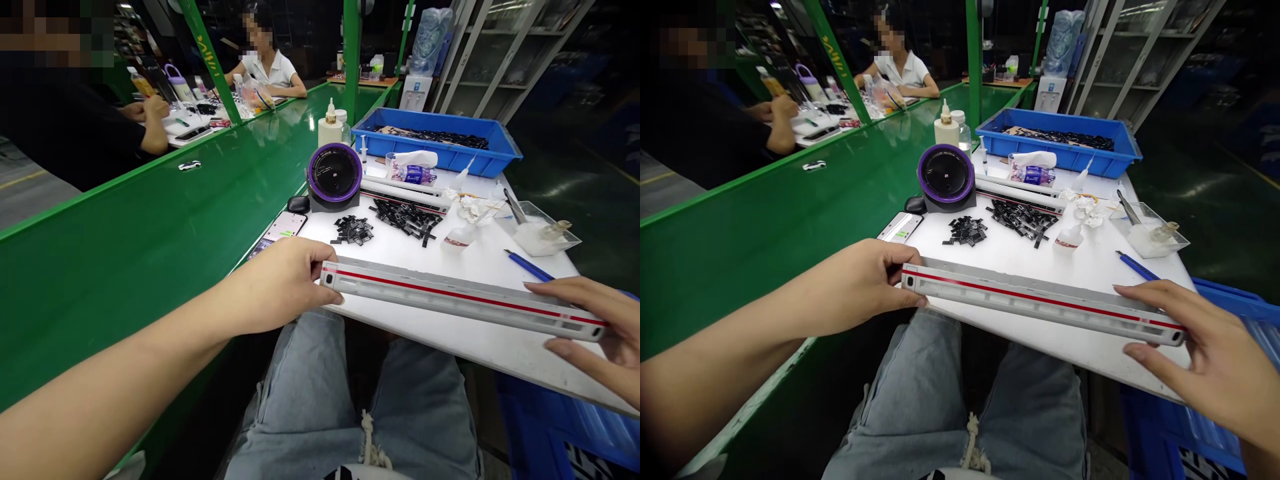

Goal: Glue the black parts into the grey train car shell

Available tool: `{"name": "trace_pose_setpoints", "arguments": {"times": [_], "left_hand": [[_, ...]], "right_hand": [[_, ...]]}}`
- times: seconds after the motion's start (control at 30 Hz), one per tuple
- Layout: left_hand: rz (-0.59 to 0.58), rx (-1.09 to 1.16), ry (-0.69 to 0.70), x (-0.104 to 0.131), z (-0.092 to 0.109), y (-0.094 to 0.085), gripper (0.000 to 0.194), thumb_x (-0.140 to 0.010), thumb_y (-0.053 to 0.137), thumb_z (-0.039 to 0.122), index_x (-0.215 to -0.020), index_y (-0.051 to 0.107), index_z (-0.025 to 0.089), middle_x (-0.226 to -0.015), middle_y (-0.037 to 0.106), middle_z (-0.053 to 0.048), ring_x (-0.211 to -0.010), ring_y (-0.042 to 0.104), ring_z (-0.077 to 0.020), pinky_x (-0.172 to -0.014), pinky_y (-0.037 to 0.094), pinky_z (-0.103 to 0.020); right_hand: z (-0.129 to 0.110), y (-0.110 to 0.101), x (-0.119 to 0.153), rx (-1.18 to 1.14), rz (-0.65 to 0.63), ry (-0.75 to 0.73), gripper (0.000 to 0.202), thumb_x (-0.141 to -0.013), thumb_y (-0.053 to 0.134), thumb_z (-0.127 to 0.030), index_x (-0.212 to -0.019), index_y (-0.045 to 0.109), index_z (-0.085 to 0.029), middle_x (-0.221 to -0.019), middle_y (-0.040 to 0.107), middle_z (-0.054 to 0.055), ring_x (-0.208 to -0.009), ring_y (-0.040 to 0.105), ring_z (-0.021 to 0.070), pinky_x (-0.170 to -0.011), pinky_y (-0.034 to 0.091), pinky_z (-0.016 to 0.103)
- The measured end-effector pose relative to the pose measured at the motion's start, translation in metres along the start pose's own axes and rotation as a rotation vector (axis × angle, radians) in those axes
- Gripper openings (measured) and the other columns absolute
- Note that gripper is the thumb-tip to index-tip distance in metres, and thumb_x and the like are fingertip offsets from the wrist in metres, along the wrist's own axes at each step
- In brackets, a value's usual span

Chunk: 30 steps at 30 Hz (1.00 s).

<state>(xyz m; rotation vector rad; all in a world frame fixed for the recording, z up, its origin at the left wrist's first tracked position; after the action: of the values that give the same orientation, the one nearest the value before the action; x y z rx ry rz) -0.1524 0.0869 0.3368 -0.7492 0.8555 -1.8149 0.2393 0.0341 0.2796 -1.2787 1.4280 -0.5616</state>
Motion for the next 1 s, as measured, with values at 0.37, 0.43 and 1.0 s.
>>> {"name": "trace_pose_setpoints", "arguments": {"times": [0.37,0.43,1.0], "left_hand": [[0.204,-0.228,0.212,-0.029,-0.060,0.025,0.017,-0.079,0.066,0.035,-0.074,0.058,0.020,-0.072,0.058,0.000,-0.067,0.054,-0.0171,-0.062,0.039,-0.029],[0.215,-0.285,0.232,-0.032,-0.069,0.029,0.015,-0.082,0.062,0.034,-0.076,0.058,0.020,-0.074,0.059,-0.002,-0.070,0.056,-0.0187,-0.064,0.040,-0.030],[0.488,-0.563,0.653,-0.029,-0.005,0.050,0.019,-0.085,0.059,0.030,-0.101,0.068,0.024,-0.125,0.060,-0.010,-0.110,0.058,-0.0310,-0.097,0.049,-0.052]], "right_hand": [[-0.025,0.068,-0.015,-0.110,-0.093,-0.121,0.053,-0.091,0.059,-0.038,-0.142,0.049,-0.030,-0.116,0.058,0.008,-0.103,0.062,0.0250,-0.084,0.056,0.038],[-0.027,0.076,-0.017,-0.124,-0.101,-0.113,0.055,-0.091,0.057,-0.034,-0.144,0.046,-0.028,-0.118,0.057,0.009,-0.105,0.061,0.0252,-0.087,0.056,0.038],[-0.037,0.086,-0.032,-0.382,-0.031,-0.113,0.055,-0.081,0.052,-0.003,-0.133,0.054,-0.024,-0.126,0.060,0.008,-0.118,0.059,0.0215,-0.105,0.052,0.041]]}}
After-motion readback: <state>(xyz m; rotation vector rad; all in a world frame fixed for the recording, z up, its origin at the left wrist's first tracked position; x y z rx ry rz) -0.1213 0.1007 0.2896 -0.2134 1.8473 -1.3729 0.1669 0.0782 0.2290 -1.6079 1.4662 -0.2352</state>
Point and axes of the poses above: each hand's wrist, its own x-axis away from the middle knuckle, its own y-axis out of the palm, z = x × y, the point moved 5 cm from there along -x, towards the middle knuckle
